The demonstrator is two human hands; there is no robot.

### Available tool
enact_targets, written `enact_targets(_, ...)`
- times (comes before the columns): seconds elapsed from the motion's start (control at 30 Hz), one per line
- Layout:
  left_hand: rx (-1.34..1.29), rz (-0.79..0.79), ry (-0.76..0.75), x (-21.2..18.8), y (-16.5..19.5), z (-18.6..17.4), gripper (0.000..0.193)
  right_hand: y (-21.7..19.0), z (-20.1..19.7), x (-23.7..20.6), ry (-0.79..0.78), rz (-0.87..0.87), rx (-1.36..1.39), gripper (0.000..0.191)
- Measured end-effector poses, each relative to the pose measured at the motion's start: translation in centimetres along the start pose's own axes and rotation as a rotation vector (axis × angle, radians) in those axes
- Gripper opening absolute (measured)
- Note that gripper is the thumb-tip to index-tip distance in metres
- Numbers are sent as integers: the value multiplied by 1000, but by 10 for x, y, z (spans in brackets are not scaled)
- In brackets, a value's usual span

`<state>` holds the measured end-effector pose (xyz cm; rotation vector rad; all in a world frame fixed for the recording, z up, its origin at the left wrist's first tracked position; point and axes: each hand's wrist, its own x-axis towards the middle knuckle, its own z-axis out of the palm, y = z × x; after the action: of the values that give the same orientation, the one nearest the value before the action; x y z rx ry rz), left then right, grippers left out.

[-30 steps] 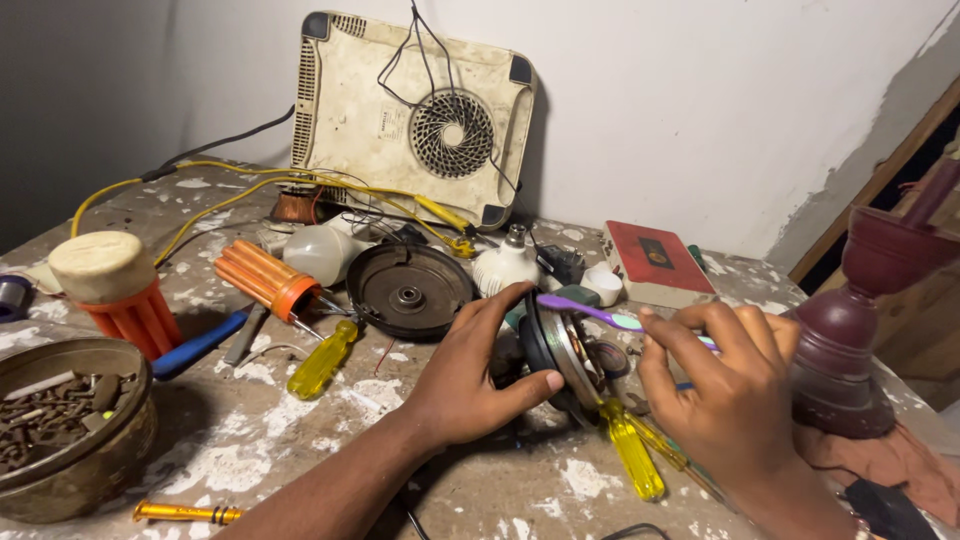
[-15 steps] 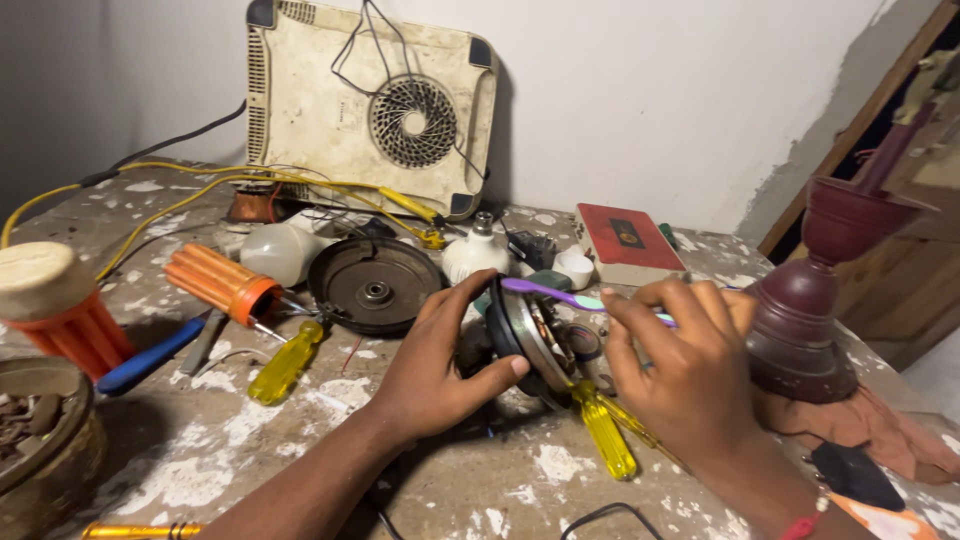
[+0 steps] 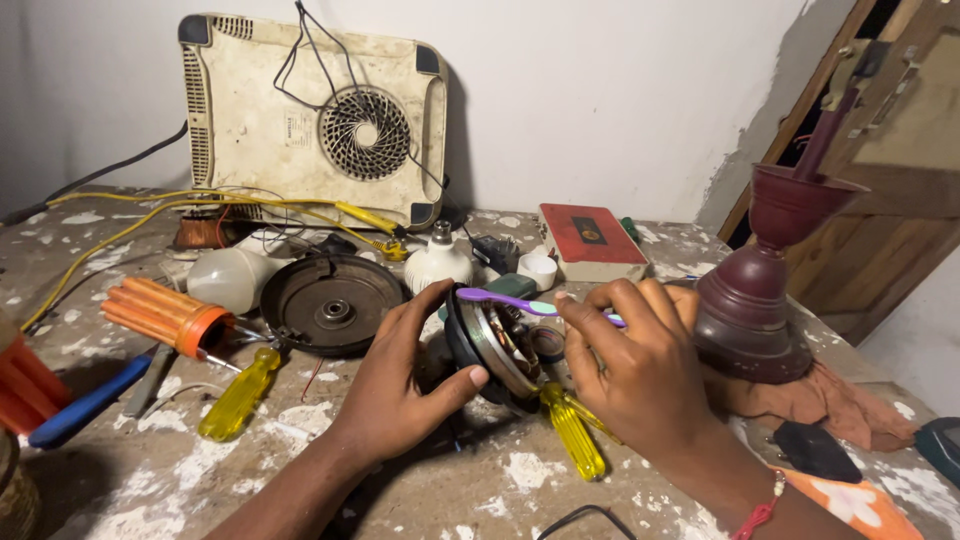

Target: The person holds a disassembled fan motor stator on a cluttered workbench and brushes dust and debris out of its copper windings and slots using a toothbrush, rotating the motor to reach different sections throughout the clip.

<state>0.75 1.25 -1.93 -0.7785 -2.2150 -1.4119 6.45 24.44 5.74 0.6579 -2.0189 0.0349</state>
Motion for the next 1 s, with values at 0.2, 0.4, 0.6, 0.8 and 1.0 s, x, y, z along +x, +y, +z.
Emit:
enact_targets(0.2, 11, 15, 10, 1, -3, 1, 94, 4, -8, -2, 31, -17, 34, 20)
enact_targets(0.4, -6, 7, 21, 2, -5, 2, 93, 16, -21, -5, 67, -86, 61, 16)
enact_targets(0.6, -29, 5, 31, 3, -5, 4, 91, 43, 2, -21, 101, 153, 175, 11)
enact_targets(0.8, -80, -16, 62, 3, 3, 7, 80, 71, 67, -50, -473, 1078, 709, 29)
enact_targets(1.0, -40, -64, 188, 9, 16, 16, 70, 88, 123, -60, -641, 1098, 750, 33)
